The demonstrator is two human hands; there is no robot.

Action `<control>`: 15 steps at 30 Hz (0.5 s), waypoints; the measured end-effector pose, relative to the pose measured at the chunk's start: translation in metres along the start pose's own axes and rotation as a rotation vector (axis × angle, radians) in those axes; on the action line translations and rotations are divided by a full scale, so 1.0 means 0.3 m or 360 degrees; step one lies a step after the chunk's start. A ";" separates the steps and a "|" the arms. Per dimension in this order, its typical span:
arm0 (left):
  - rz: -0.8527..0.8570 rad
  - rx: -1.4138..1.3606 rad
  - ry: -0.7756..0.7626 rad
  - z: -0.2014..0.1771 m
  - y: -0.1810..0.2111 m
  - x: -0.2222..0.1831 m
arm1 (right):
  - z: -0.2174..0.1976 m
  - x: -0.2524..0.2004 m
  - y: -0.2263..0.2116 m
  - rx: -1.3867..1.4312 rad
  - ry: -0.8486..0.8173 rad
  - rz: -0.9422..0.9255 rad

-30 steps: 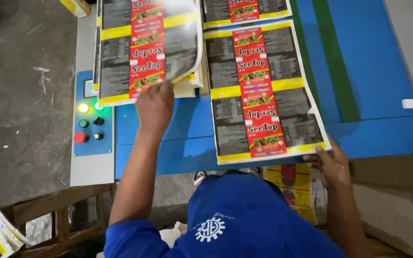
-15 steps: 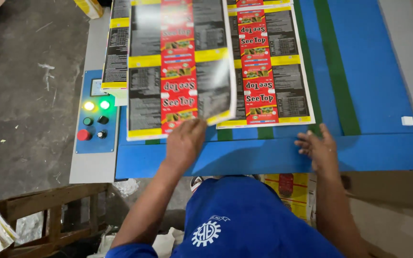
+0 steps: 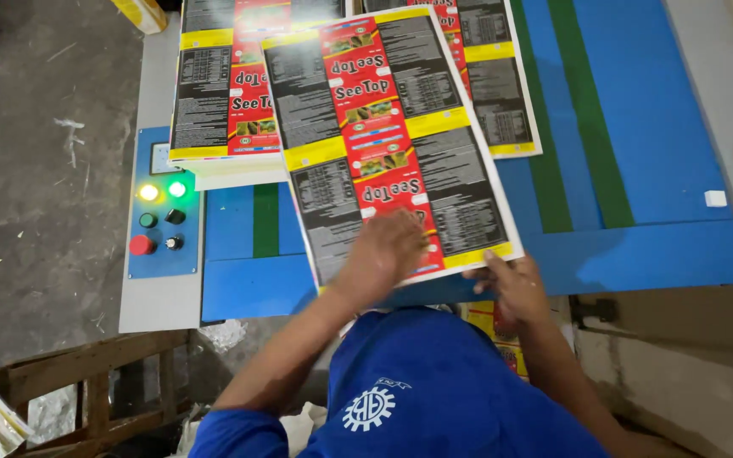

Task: Processing and sorting printed product sheets on a machine.

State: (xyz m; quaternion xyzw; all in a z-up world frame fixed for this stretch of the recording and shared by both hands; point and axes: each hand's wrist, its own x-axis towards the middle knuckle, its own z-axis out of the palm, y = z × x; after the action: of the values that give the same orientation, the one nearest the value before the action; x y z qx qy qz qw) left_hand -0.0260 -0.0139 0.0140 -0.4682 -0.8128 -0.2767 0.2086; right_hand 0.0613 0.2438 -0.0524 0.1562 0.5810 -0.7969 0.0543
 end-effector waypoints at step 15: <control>-0.0590 0.1001 -0.0171 -0.106 -0.521 -0.094 | -0.396 -0.199 0.124 0.0078 0.0578 -0.0160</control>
State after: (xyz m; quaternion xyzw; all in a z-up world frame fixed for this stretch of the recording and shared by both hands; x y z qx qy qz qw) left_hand -0.1471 -0.1166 -0.0184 -0.2399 -0.9389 -0.0214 0.2458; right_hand 0.1497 0.3383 -0.1005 0.2697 0.5686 -0.7713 -0.0952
